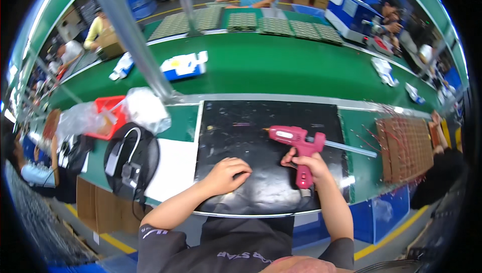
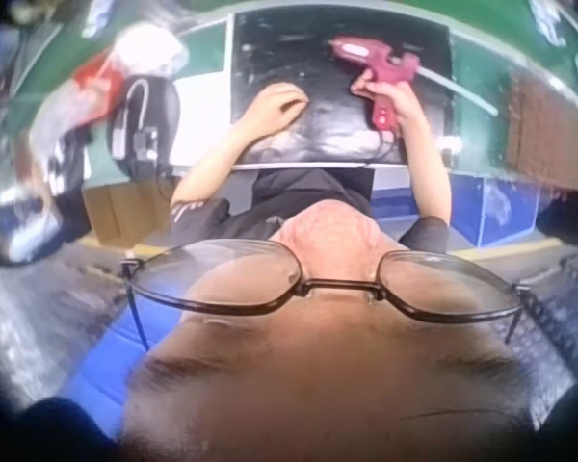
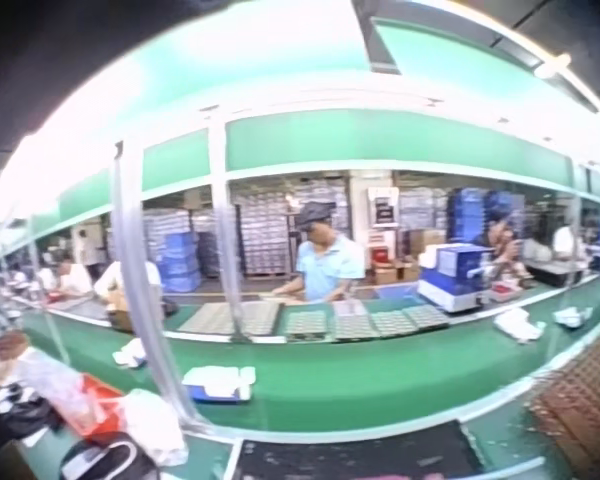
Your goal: Secure a red wire inside a plastic housing using a hot glue gun.
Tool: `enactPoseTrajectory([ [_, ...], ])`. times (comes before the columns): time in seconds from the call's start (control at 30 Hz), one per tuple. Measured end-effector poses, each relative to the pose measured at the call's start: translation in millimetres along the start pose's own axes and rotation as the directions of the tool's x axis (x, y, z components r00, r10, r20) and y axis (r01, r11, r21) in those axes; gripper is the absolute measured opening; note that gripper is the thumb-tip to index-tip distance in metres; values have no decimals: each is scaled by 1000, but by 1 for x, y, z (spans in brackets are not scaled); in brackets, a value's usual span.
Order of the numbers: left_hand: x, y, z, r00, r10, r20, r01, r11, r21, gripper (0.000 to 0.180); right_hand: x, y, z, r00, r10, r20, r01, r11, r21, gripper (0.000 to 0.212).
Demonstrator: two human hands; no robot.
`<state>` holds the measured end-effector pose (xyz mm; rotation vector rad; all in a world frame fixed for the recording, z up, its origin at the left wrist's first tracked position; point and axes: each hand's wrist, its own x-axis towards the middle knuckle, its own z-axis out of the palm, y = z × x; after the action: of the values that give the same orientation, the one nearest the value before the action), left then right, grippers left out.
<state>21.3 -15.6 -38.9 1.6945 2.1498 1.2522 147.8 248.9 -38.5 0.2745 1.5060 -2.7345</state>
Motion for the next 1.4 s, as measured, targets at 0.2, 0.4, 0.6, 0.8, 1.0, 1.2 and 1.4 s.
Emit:
enactPoseTrajectory([
  [0.2,6,3,4,999,10,34,-10,1000,0,8,-7,1,-9,1000,-5,-4,5,1000,9,19],
  [0.4,5,7,2,1000,-7,14,7,1000,-1,9,-1,7,-11,1000,14,9,-15,999,31,18],
  [0.6,6,7,2,1000,-11,11,11,1000,8,10,-2,1,-7,1000,21,8,-21,999,32,18],
  [0.8,8,9,2,1000,-20,16,20,1000,12,10,0,2,-10,1000,27,-3,-27,1000,13,19],
  [1.0,11,9,4,999,-19,26,18,1000,7,11,0,4,-14,999,32,-8,-32,999,17,19],
  [1.2,8,11,1,1000,-16,24,15,1000,16,12,0,4,-12,1000,27,2,-27,1000,0,18],
  [1.4,7,10,2,1000,-19,24,19,1000,11,12,0,4,-13,1000,28,2,-28,1000,-6,18],
])
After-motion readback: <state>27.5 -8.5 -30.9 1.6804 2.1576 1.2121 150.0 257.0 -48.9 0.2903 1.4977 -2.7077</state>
